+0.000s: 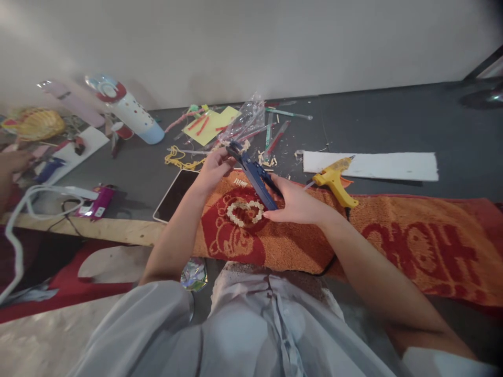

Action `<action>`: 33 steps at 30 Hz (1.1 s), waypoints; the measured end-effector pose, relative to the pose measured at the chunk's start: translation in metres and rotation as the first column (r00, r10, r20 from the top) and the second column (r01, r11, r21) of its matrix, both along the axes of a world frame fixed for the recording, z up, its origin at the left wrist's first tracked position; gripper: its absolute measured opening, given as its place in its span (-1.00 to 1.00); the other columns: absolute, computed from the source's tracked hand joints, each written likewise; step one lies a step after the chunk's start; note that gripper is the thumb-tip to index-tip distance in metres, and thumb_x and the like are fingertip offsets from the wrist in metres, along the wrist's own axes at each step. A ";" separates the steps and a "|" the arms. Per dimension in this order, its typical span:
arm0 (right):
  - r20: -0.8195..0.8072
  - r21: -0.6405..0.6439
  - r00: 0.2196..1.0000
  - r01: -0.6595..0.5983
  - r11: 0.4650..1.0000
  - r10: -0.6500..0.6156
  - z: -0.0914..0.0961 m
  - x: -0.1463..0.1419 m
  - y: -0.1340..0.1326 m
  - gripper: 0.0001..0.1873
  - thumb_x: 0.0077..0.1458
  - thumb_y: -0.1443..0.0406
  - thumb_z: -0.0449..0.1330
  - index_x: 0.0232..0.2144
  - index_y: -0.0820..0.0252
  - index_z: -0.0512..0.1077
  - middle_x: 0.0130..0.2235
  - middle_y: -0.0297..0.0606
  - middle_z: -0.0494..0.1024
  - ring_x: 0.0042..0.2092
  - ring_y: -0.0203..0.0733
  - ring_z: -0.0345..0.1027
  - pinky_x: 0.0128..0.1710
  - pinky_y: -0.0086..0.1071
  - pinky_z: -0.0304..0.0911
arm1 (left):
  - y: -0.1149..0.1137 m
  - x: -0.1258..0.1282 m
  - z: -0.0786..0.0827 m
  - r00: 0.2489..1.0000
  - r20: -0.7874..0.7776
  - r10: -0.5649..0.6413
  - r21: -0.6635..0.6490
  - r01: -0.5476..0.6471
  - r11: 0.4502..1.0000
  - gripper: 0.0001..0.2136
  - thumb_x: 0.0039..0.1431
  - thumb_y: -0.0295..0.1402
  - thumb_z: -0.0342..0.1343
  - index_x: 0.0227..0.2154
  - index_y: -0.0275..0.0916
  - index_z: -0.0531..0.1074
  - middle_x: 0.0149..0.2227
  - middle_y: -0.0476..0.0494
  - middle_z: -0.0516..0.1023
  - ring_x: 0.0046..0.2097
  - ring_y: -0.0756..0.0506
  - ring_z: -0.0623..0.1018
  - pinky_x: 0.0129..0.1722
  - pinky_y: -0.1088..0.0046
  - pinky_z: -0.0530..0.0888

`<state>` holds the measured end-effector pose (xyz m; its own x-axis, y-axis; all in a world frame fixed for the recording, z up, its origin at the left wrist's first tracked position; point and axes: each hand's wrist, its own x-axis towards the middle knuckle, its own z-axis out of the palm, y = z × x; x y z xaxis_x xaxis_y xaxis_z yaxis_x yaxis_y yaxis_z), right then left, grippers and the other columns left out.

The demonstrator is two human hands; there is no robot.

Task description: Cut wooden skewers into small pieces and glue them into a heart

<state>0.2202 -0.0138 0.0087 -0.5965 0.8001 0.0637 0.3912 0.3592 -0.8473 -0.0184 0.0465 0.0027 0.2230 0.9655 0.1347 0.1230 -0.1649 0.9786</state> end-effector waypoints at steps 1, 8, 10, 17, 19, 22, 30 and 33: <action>-0.013 -0.014 1.000 -0.010 1.000 0.009 0.000 0.000 0.000 -0.31 -0.13 0.22 0.30 0.08 0.16 0.25 0.10 -0.06 0.42 0.10 0.15 0.31 0.10 0.02 0.22 | 0.000 -0.001 0.000 1.000 0.002 -0.004 -0.007 0.004 1.000 -0.57 -0.15 0.07 0.29 -0.38 -0.18 0.44 -0.54 0.03 0.29 -0.60 0.11 0.07 -0.64 0.49 0.02; -0.046 -0.129 0.999 -0.026 0.991 0.020 -0.001 0.001 0.001 -0.36 -0.13 0.23 0.28 0.04 0.19 0.26 0.10 -0.06 0.41 0.10 0.14 0.31 0.09 0.04 0.24 | 0.001 -0.004 0.000 0.998 -0.024 -0.054 -0.016 0.053 0.998 -0.58 -0.10 0.09 0.26 -0.40 -0.19 0.44 -0.57 0.05 0.26 -0.64 0.13 0.06 -0.67 0.50 0.03; -0.052 -0.132 0.998 -0.037 0.991 0.030 -0.002 0.002 0.002 -0.38 -0.13 0.23 0.28 0.03 0.19 0.27 0.08 -0.09 0.42 0.08 0.12 0.33 0.09 0.03 0.24 | 0.000 -0.004 0.001 0.998 -0.035 -0.052 -0.006 0.052 0.999 -0.58 -0.09 0.09 0.24 -0.40 -0.19 0.43 -0.57 0.04 0.27 -0.63 0.13 0.07 -0.68 0.51 0.04; -0.123 -0.128 0.991 -0.072 0.989 0.056 -0.009 0.003 0.006 -0.32 -0.15 0.24 0.28 0.07 0.19 0.26 0.05 -0.10 0.45 0.12 0.11 0.32 0.12 0.02 0.23 | -0.002 -0.003 0.003 0.998 -0.036 -0.054 0.000 0.054 0.999 -0.57 -0.05 0.09 0.22 -0.36 -0.19 0.40 -0.59 0.06 0.21 -0.64 0.12 0.06 -0.68 0.50 0.05; -0.142 -0.145 0.987 -0.090 0.985 0.069 -0.009 0.003 0.006 -0.31 -0.15 0.24 0.27 0.09 0.19 0.25 0.05 -0.10 0.45 0.12 0.11 0.31 0.12 0.02 0.24 | -0.002 -0.004 0.003 0.998 -0.031 -0.060 0.001 0.060 0.998 -0.57 -0.04 0.10 0.22 -0.38 -0.19 0.39 -0.59 0.07 0.18 -0.64 0.13 0.06 -0.68 0.51 0.05; -0.128 -0.179 0.989 -0.100 0.979 0.077 -0.007 0.005 0.006 -0.28 -0.12 0.21 0.27 0.12 0.21 0.23 0.09 -0.07 0.42 0.14 0.10 0.31 0.11 0.00 0.26 | -0.002 -0.004 0.003 0.997 -0.011 -0.074 0.004 0.074 0.997 -0.58 -0.02 0.08 0.22 -0.40 -0.20 0.36 -0.60 0.09 0.15 -0.65 0.13 0.07 -0.69 0.53 0.06; -0.090 -0.179 0.996 -0.010 0.984 -0.007 -0.004 0.007 0.008 -0.23 -0.11 0.19 0.29 0.17 0.24 0.20 0.19 -0.04 0.34 0.19 0.15 0.24 0.21 0.03 0.15 | 0.000 0.003 -0.002 0.995 -0.059 0.083 0.065 -0.079 0.995 -0.60 -0.02 0.03 0.24 -0.44 -0.23 0.37 -0.59 0.06 0.31 -0.68 0.14 0.17 -0.72 0.55 0.13; -0.086 -0.169 0.995 0.028 0.985 -0.043 -0.007 0.006 0.009 -0.21 -0.10 0.16 0.30 0.18 0.21 0.19 0.20 -0.03 0.32 0.18 0.16 0.26 0.17 0.05 0.20 | -0.001 0.007 -0.006 0.945 -0.178 0.275 0.228 -0.232 0.946 -0.73 0.07 -0.14 0.20 -0.52 -0.24 0.37 -0.63 0.04 0.36 -0.66 0.10 0.29 -0.66 0.55 0.24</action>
<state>0.2266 -0.0047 0.0015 -0.5659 0.8242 -0.0215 0.3218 0.1968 -0.9261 -0.0111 0.0458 -0.0036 0.0177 0.9507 0.3097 0.3805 -0.2928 0.8772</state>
